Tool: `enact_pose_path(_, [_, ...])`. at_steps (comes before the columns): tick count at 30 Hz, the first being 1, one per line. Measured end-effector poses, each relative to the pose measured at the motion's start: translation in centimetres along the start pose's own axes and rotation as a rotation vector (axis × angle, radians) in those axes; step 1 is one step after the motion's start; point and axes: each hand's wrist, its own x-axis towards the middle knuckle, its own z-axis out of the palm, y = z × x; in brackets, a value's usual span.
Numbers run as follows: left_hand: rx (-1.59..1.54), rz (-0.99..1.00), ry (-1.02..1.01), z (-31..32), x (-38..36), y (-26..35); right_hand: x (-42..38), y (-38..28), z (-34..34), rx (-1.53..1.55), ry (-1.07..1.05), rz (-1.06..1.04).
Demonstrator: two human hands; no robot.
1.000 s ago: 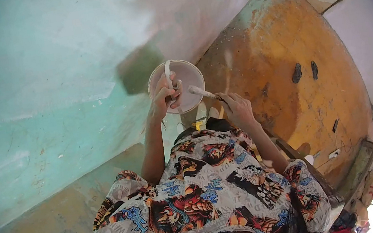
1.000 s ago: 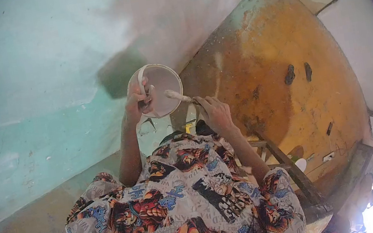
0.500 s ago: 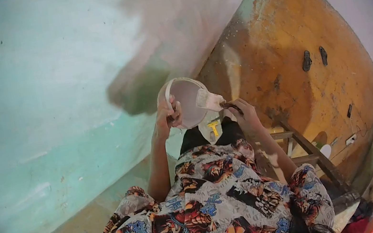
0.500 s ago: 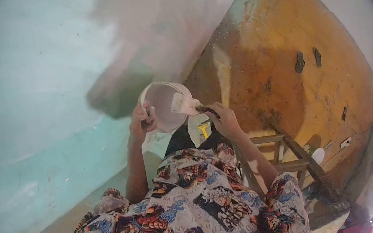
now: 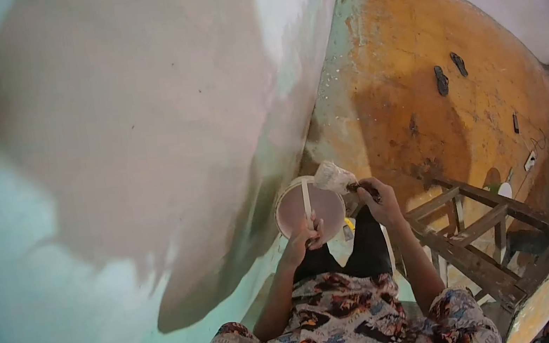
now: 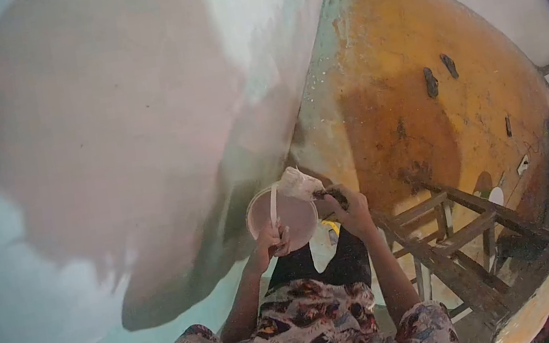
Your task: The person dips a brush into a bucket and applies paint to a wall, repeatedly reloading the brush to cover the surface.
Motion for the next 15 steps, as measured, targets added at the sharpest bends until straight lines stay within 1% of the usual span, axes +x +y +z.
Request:
enact_pose_path(2, [0.022,-0.044,0.02,-0.1,0.3,0.9,2.2,-2.3,0.7,0.163,0.002,0.007])
enact_pose_path(4, [0.02,-0.078,0.018,-2.1,-1.0,-2.0,2.0,-2.0,3.7,0.252,0.009,0.009])
enact_pose_path(6, [0.005,-0.093,-0.01,-4.1,-1.1,-3.6,3.7,-1.5,6.0,0.306,-0.007,-0.004])
enact_pose_path(7, [-0.001,-0.102,-0.017,-4.8,-0.9,-4.4,4.6,-1.7,6.7,0.283,-0.027,0.007])
enact_pose_path(9, [0.046,-0.13,0.036,-5.9,0.3,-5.8,6.3,-1.9,7.8,0.247,-0.069,0.029])
enact_pose_path(10, [0.07,-0.152,0.076,-5.4,-0.1,-5.8,7.0,-1.4,8.9,0.374,-0.048,-0.037])
enact_pose_path(13, [0.112,-0.182,0.021,-7.7,1.8,-8.1,8.6,-2.1,9.5,0.269,-0.091,-0.021])
enact_pose_path(14, [0.116,-0.2,0.033,-8.2,2.9,-9.0,9.2,-1.2,10.3,0.36,-0.096,-0.04])
enact_pose_path(15, [0.119,-0.233,0.047,-8.7,3.5,-9.7,9.8,-0.5,10.9,0.363,-0.11,-0.058])
